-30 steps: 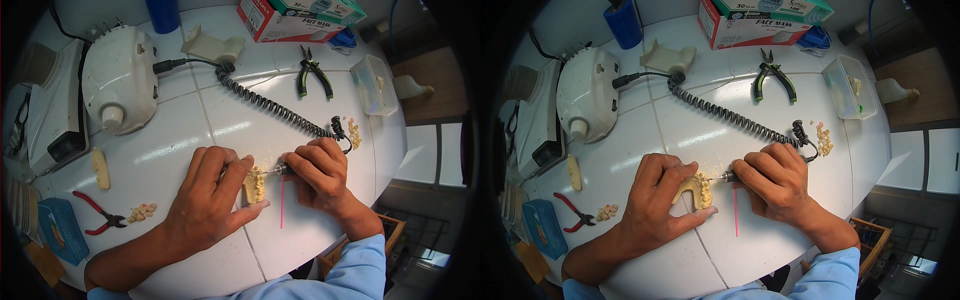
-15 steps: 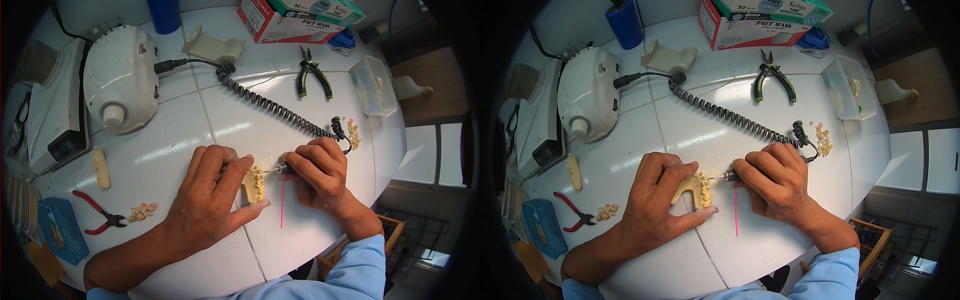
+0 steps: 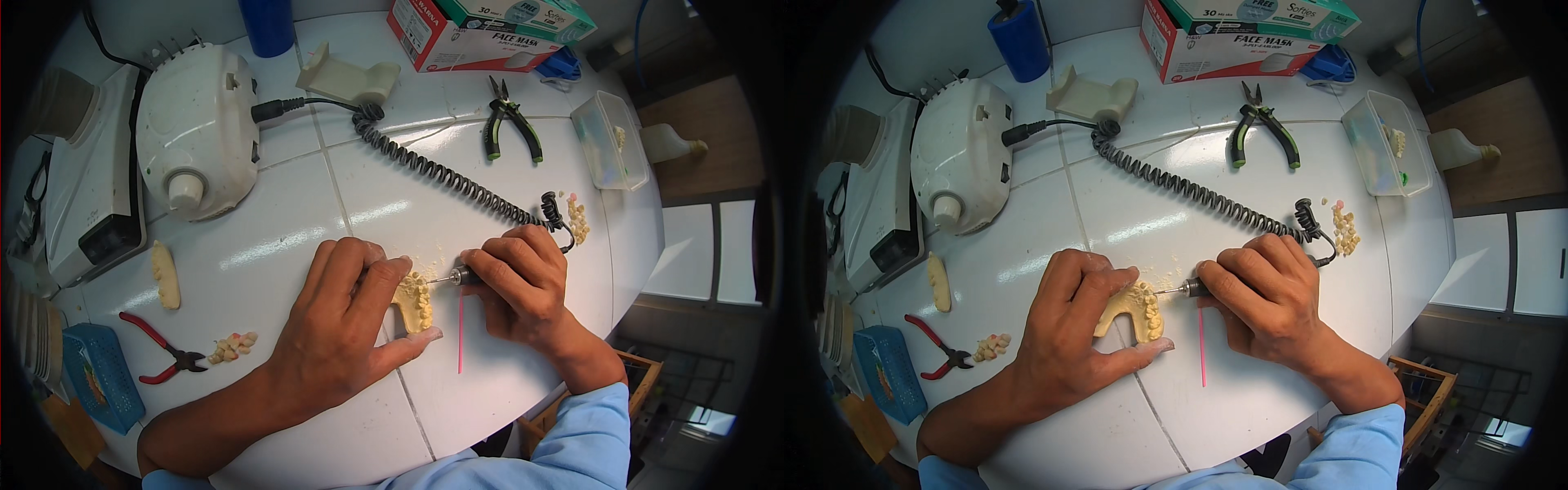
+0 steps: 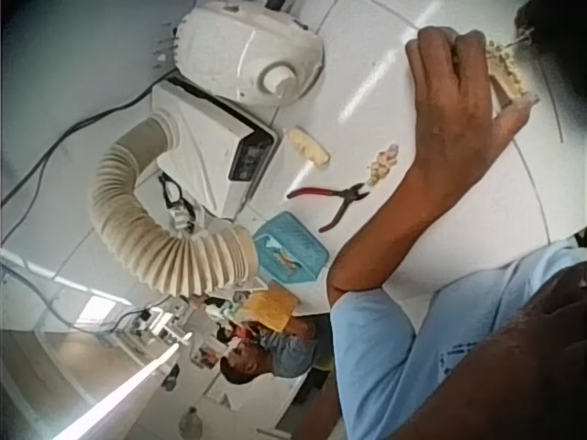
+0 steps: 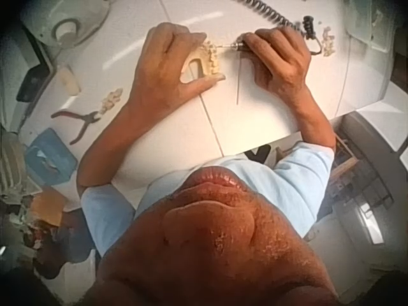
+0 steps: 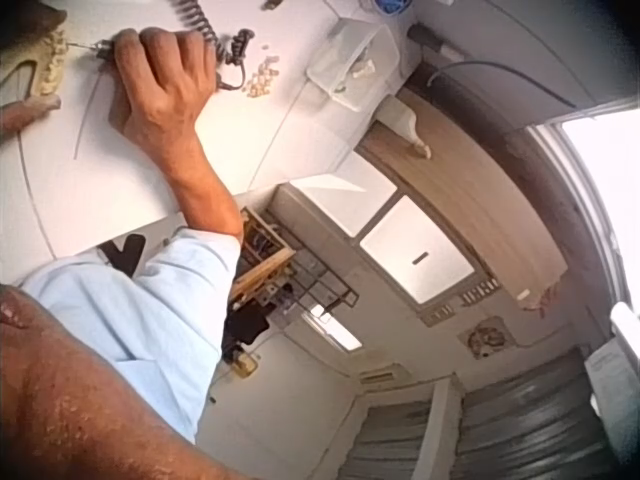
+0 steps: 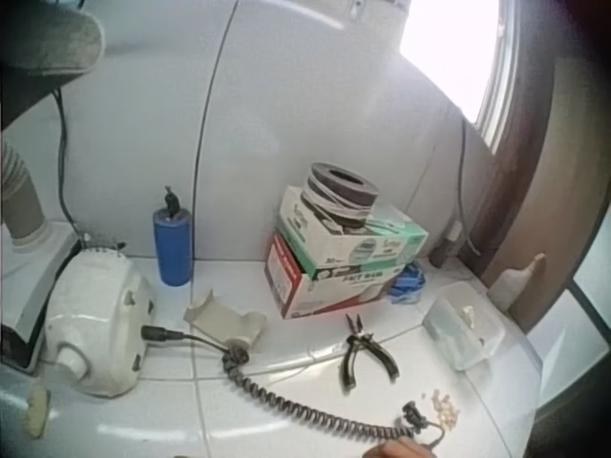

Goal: Trimming and refining a plaster dental arch model using a rotary tool and hand tools.

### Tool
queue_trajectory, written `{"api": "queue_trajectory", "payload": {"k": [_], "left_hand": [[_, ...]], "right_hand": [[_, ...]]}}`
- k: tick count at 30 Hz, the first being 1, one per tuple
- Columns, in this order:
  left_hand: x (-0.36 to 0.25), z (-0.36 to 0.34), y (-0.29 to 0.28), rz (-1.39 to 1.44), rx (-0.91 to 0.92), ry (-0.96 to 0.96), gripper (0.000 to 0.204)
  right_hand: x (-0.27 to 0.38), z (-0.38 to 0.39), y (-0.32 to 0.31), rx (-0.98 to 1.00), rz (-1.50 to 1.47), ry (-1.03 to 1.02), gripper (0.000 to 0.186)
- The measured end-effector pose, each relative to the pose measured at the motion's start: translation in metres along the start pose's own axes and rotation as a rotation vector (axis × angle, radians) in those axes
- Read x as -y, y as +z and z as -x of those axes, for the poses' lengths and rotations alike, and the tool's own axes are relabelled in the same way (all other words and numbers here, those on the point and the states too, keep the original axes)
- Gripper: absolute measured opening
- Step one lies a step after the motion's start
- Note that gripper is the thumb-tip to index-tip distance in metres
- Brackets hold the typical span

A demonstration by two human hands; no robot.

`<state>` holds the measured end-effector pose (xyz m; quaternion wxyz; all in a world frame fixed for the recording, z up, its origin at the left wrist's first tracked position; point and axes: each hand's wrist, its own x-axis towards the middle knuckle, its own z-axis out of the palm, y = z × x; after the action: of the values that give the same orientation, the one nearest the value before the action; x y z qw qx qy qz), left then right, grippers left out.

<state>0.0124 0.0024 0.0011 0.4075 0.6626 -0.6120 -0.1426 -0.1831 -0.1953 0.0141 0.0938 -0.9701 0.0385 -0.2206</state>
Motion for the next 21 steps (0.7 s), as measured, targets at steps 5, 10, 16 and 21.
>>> {"api": "queue_trajectory", "payload": {"k": [5,10,16,21], "left_hand": [[0.0,0.0006,0.0005,0.004,-0.003,-0.003,0.076],[-0.0001,-0.0002,0.0009,0.005,-0.011,0.004,0.076],[-0.0003,0.0002,0.001,0.007,-0.015,0.002,0.076],[-0.0001,0.0007,0.0014,0.008,-0.025,0.008,0.077]], "right_hand": [[0.0002,-0.0014,0.0004,0.001,-0.008,0.002,0.034],[0.0005,-0.0014,-0.0002,0.001,-0.007,0.007,0.035],[-0.0001,-0.0006,0.0,0.003,-0.004,0.005,0.036],[0.0007,-0.0012,-0.0008,-0.002,0.003,0.004,0.037]]}}
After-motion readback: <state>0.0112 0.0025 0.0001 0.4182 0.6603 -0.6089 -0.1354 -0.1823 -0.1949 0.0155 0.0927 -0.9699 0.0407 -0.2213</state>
